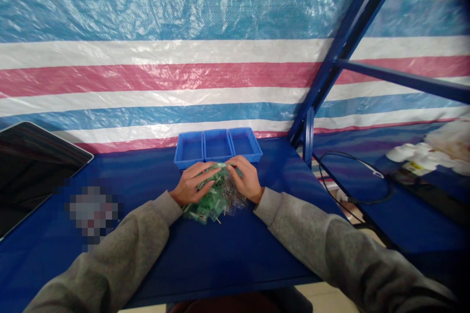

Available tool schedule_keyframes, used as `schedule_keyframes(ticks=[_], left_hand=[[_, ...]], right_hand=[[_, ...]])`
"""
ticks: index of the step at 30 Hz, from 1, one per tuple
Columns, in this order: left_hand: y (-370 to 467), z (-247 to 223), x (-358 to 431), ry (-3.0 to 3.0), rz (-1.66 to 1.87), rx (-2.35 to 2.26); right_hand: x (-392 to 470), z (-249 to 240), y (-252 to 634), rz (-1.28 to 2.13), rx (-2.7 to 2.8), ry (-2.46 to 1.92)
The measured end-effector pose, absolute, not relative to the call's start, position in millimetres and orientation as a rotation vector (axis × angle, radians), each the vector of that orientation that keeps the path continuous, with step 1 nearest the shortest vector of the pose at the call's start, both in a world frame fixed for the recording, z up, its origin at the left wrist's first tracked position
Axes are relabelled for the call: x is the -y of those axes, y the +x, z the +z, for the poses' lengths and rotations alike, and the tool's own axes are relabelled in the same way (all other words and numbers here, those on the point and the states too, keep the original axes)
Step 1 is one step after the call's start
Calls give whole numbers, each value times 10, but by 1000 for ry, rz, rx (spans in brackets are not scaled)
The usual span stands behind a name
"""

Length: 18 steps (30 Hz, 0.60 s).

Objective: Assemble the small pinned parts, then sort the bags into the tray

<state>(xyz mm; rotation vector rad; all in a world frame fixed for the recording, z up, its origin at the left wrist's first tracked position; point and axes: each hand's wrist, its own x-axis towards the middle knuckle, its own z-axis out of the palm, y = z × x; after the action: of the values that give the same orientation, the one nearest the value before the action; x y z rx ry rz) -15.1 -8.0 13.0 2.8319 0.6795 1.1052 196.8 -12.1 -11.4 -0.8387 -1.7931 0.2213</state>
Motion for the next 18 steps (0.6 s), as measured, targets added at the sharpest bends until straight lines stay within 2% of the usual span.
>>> schedule_keyframes(ticks=[12, 18], left_hand=[[-157, 99, 79, 2860, 1141, -706], [-147, 109, 78, 2835, 1140, -708]], right_hand=[[94, -154, 1967, 242, 1840, -945], [98, -217, 1951, 236, 1648, -908]])
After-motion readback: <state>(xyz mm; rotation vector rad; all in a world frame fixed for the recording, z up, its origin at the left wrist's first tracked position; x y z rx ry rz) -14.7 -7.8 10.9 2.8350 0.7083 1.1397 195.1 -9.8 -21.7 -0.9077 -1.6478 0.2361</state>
